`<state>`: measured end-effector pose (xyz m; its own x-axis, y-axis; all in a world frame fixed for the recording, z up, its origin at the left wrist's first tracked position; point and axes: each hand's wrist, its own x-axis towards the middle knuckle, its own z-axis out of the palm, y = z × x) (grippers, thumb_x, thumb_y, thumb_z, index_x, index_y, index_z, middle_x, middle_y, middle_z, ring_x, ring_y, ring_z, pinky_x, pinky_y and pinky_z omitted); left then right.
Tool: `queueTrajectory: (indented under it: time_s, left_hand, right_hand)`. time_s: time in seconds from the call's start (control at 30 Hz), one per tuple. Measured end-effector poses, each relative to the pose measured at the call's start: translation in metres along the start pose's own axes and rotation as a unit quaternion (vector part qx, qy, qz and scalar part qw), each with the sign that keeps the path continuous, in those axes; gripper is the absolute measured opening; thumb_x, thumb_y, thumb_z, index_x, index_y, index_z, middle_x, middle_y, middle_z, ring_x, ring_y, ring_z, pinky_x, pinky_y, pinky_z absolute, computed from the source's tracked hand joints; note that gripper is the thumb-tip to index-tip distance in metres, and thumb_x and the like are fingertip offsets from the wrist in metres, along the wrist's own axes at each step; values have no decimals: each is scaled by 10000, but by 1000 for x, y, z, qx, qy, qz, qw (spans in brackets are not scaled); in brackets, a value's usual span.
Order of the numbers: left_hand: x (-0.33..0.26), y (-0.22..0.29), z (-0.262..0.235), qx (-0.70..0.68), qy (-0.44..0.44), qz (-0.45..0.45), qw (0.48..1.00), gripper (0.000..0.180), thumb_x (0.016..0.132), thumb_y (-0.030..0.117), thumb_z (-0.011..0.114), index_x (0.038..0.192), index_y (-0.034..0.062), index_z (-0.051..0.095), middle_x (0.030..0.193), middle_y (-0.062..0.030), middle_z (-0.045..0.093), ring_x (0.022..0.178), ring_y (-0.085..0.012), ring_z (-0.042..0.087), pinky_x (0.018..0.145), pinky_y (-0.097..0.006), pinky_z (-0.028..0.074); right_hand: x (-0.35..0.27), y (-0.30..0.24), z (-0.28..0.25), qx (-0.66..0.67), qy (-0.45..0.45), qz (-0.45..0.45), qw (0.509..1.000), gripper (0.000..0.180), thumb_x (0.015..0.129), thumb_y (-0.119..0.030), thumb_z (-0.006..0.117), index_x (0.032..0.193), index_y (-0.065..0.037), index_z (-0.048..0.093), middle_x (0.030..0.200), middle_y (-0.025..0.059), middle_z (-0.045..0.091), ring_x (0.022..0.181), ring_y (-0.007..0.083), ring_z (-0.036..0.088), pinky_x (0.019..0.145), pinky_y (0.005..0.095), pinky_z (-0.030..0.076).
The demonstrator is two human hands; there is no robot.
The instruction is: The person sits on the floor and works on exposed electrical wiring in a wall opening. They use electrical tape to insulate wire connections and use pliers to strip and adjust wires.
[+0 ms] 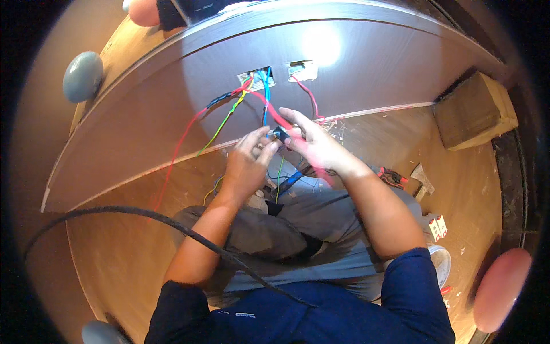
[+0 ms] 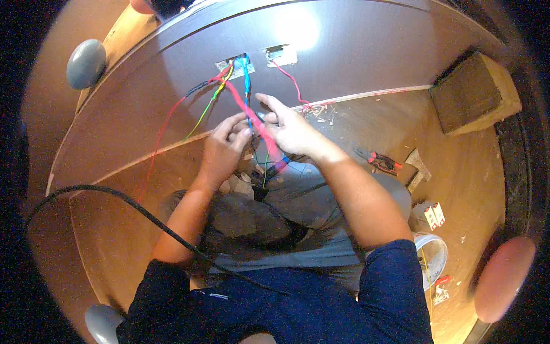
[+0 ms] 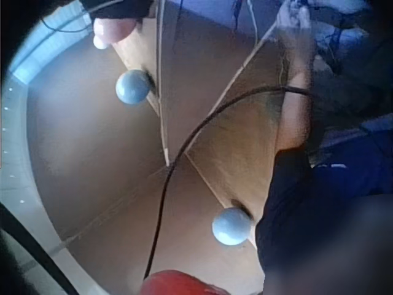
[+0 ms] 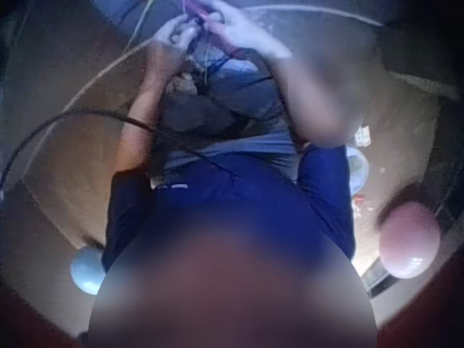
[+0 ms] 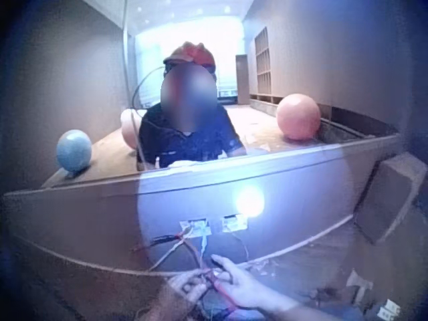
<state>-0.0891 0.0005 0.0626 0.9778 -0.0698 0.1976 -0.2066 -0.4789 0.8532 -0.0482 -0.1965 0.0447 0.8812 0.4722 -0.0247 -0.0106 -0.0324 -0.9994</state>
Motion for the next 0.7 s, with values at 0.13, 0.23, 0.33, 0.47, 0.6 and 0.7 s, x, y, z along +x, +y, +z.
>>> queueTrajectory:
  time_s: [0.13,0.23,0.33,0.47,0.6,0.7]
  left_hand:
    - [20,-27,13,-117,-45,-67,990,162,918,124,715,1043,22,692,878,-32,677,809,-91,608,749,-288,513]
    - [20,-37,16,-182,-68,-80,978,125,928,134,713,989,28,690,840,9,659,803,-59,576,741,-267,497]
    - [18,-43,16,-177,-87,-48,979,112,929,142,713,935,34,685,811,27,640,787,-55,564,728,-260,487]
    - [46,-52,19,-174,-22,-65,982,121,927,160,717,922,43,687,800,33,631,775,-57,554,717,-251,472]
    - [73,-50,33,-319,78,-105,939,93,957,150,680,989,63,671,871,36,631,778,-47,552,691,-230,448]
    - [79,-42,37,-413,60,-170,893,75,976,150,655,1001,80,664,848,48,618,757,-41,547,675,-219,440]
  right_hand:
    - [-8,-7,3,-159,5,-109,981,632,926,51,590,1512,-35,370,1276,128,598,1076,144,579,930,303,476]
    - [-7,-5,3,-245,24,-134,960,584,908,21,632,1454,-31,428,913,81,625,812,148,551,771,328,484]
    - [2,-1,-3,-289,44,-119,949,504,905,-56,686,1375,-48,503,853,96,678,816,145,629,792,325,522]
    - [30,-2,-9,-277,128,-72,949,343,908,-222,705,1207,-69,635,917,187,727,879,304,726,809,403,552]
    - [52,-11,-16,-265,202,-79,940,224,886,-221,711,1035,-55,724,901,147,729,801,246,704,787,355,550]
    - [55,-14,-17,-286,236,-100,923,226,882,-235,711,1012,-50,732,922,148,729,844,244,704,803,357,544]
